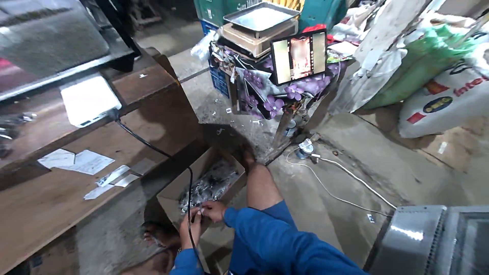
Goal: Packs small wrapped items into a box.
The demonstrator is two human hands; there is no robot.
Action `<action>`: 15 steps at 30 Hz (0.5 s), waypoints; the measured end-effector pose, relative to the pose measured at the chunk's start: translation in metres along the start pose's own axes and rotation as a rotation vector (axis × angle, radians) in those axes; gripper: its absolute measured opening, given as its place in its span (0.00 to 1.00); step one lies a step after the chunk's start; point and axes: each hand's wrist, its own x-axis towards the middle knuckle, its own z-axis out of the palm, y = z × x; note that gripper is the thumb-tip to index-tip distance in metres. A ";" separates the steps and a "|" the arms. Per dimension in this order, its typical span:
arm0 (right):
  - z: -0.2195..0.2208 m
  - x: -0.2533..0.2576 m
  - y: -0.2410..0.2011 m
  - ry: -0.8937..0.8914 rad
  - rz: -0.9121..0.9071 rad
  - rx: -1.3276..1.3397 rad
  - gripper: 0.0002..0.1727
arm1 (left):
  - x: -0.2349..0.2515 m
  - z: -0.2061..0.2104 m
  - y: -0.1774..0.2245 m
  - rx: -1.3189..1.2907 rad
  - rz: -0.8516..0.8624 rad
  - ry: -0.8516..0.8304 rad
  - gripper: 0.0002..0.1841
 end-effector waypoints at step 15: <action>-0.007 -0.031 -0.014 -0.006 0.014 0.385 0.23 | 0.001 -0.005 0.004 -0.562 -0.281 -0.043 0.10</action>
